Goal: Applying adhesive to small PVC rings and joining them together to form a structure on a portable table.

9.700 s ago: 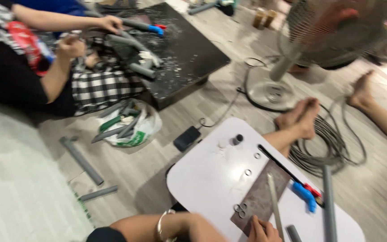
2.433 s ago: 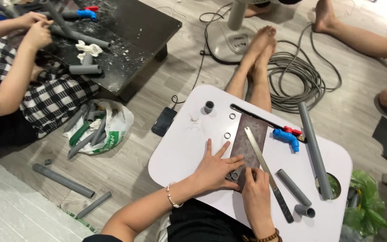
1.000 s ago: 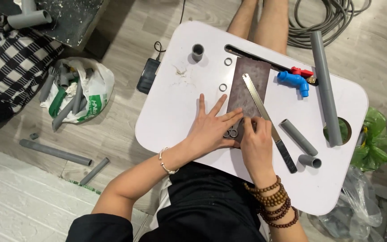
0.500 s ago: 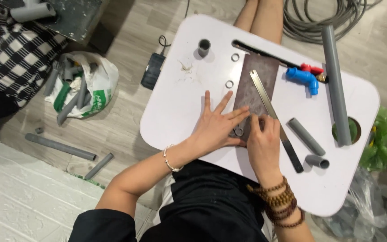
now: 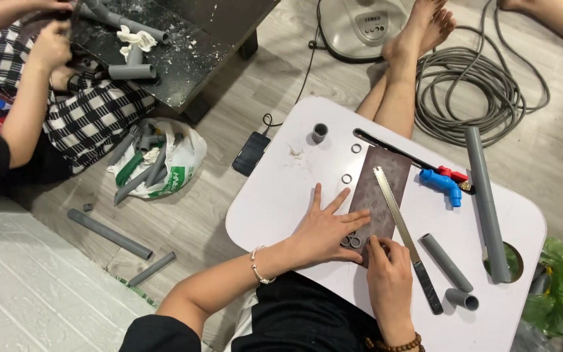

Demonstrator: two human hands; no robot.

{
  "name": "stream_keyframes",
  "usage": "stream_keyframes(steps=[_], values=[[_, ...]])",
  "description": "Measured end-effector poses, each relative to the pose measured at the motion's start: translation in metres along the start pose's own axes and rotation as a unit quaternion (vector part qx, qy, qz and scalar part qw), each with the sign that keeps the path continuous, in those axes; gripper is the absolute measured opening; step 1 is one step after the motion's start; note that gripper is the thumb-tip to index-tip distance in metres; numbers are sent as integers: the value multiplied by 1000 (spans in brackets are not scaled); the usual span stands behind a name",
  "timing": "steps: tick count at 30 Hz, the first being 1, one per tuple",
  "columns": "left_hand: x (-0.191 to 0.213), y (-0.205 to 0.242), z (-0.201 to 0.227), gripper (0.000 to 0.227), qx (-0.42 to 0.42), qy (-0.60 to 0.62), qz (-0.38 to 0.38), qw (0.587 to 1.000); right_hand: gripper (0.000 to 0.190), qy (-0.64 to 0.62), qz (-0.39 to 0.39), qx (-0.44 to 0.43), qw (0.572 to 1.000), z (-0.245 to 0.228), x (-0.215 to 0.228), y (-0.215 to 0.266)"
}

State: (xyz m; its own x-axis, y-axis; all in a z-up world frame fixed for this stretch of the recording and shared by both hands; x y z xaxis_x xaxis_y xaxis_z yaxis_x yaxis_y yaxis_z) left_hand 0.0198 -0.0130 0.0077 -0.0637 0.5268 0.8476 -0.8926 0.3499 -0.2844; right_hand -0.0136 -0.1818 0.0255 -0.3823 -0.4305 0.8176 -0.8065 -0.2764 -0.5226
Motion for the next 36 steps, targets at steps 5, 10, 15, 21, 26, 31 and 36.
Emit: stream_keyframes(steps=[5, 10, 15, 21, 26, 31, 36], values=[[0, -1, 0, 97, -7, -5, -7, 1000, 32, -15, -5, -12, 1000, 7, -10, 2], [-2, -1, 0, 96, -6, -11, -7, 1000, 28, -38, -12, -42, 998, 5, -7, -8], [-1, -3, 0, 94, 1, -14, -19, 1000, 28, -39, -7, -44, 998, 5, -7, 9], [-6, -3, -2, 94, -5, -21, -4, 1000, 34, -24, 8, -22, 999, 6, -20, -10], [-7, -5, -2, 95, 1, -30, -17, 999, 32, -25, -16, -42, 999, -1, -6, -2], [-13, -1, -3, 97, -3, -38, -19, 999, 25, -27, -17, -41, 999, -6, 0, -1], [-13, -3, -4, 96, -1, -30, -4, 1000, 28, 7, 2, -1, 1000, -8, 7, -5]])
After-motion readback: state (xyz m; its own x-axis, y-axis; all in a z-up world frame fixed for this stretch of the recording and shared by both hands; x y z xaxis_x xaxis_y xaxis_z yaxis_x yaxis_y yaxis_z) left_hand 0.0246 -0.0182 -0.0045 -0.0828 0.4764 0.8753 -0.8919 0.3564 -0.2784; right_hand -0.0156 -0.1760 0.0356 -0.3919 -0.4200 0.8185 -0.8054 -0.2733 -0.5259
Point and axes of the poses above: each hand's wrist, its own y-axis away from the middle knuckle, its own x-axis out of the back of the hand, z = x × y, the point moved 3 cm from there along -y, towards the middle knuckle, and after that the axes turned 8 degrees about z, right-handed, at the moved point
